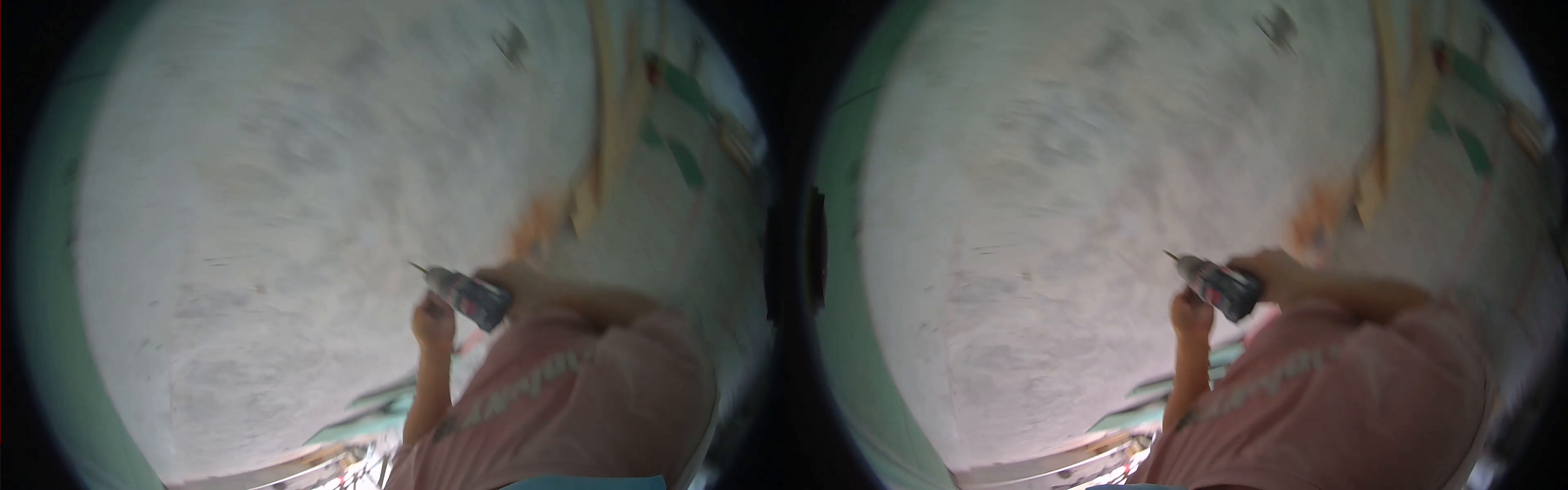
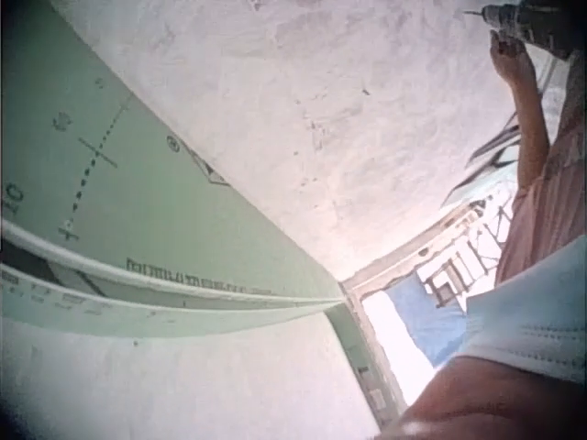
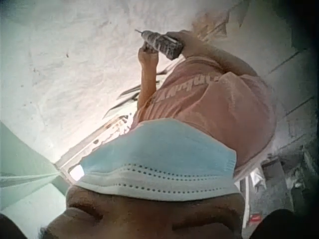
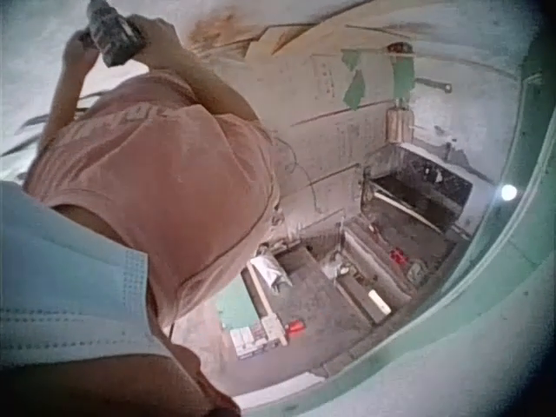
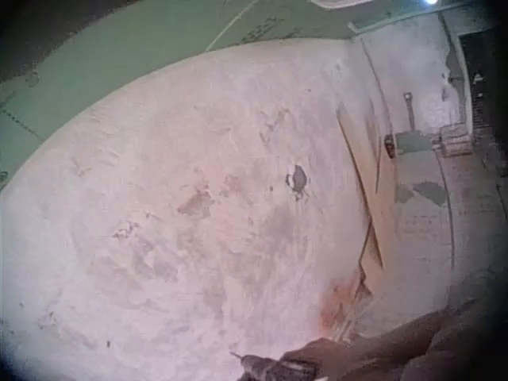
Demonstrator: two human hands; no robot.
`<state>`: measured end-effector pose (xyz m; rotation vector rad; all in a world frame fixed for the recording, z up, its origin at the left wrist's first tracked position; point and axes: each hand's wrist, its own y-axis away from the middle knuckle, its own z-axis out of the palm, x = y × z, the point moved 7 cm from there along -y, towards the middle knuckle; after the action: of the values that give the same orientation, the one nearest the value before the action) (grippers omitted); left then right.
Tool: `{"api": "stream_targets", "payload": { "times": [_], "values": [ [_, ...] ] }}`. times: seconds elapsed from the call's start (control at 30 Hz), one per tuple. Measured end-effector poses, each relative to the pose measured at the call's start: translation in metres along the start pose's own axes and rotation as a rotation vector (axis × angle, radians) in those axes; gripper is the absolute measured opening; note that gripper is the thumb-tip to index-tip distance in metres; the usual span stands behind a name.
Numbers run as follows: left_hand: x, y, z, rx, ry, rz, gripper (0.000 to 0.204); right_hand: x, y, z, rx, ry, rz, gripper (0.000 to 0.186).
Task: Drilling screws into green drywall boards to secure them to a frame during a renovation.
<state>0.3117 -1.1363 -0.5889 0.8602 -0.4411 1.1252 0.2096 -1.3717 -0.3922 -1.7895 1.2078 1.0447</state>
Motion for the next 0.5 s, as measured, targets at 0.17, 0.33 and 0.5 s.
{"api": "stream_targets", "payload": {
  "times": [0.17,0.33,0.5],
  "values": [
    [-0.003,0.054,0.058,0.044,0.039,-0.188,0.024,0.049,0.015,0.040,-0.080,-0.040,0.200,0.062],
    [-0.020,0.068,0.043,0.017,-0.018,-0.221,0.017,0.073,0.048,0.062,-0.083,-0.201,0.224,0.057],
    [-0.022,0.071,0.072,0.104,-0.048,-0.155,0.010,0.093,0.053,0.045,-0.116,-0.234,0.183,0.059]
  ]
}}
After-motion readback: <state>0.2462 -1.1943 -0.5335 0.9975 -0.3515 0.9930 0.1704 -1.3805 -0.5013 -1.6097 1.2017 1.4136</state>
